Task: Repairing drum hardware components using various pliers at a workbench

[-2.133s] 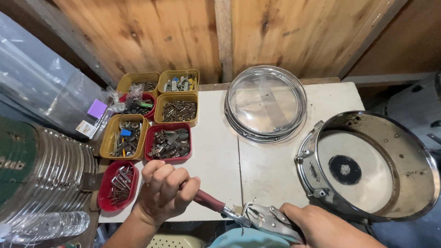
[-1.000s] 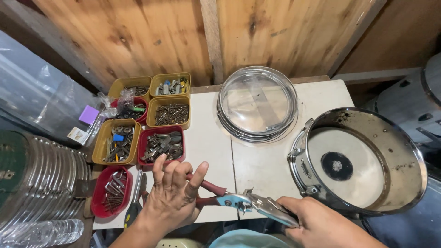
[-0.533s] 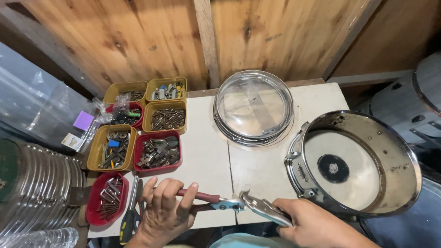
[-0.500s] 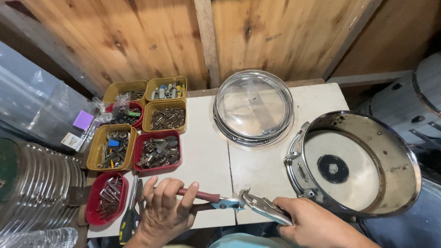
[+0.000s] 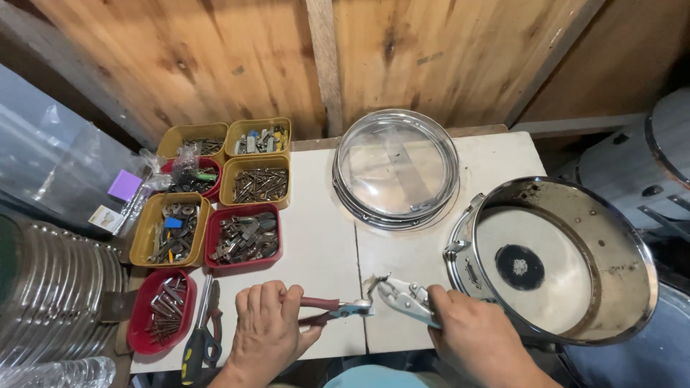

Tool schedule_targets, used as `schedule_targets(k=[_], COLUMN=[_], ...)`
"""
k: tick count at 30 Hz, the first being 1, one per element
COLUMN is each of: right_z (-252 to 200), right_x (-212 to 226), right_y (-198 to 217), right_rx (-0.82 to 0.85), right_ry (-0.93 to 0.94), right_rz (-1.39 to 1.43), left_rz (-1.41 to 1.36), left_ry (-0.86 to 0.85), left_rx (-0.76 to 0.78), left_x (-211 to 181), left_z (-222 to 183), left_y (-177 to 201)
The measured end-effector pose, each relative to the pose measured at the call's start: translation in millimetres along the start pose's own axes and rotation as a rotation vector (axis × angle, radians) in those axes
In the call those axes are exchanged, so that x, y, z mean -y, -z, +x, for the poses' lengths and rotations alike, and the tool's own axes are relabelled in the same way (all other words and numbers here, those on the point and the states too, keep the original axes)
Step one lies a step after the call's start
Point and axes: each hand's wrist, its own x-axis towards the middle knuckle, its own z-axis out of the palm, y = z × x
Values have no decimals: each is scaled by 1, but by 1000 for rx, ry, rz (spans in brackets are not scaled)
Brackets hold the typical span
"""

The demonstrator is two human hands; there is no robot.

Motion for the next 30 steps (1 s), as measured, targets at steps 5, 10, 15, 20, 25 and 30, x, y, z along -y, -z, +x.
schedule_targets(k=[5, 10, 15, 20, 25, 30], right_z=[4, 5, 2, 11, 27, 23], right_x=[-17, -22, -5, 0, 10, 25], right_y=[-4, 0, 23, -5, -36, -28], right_rx=[-81, -30, 80, 147, 45, 71], right_ry=[-97, -155, -230, -294, -156, -273], right_rz=[11, 123, 299, 641, 1230, 1391], left_rz=[-150, -606, -703, -729, -758, -570], left_ry=[132, 977, 1070, 1101, 1170, 864], left_rx=[172, 1053, 1028, 1000, 904, 766], left_x=[8, 8, -5, -18, -24, -21], left_z=[-21, -10, -40, -64, -50, -46], left_y=[-27, -20, -62, -116, -127, -138])
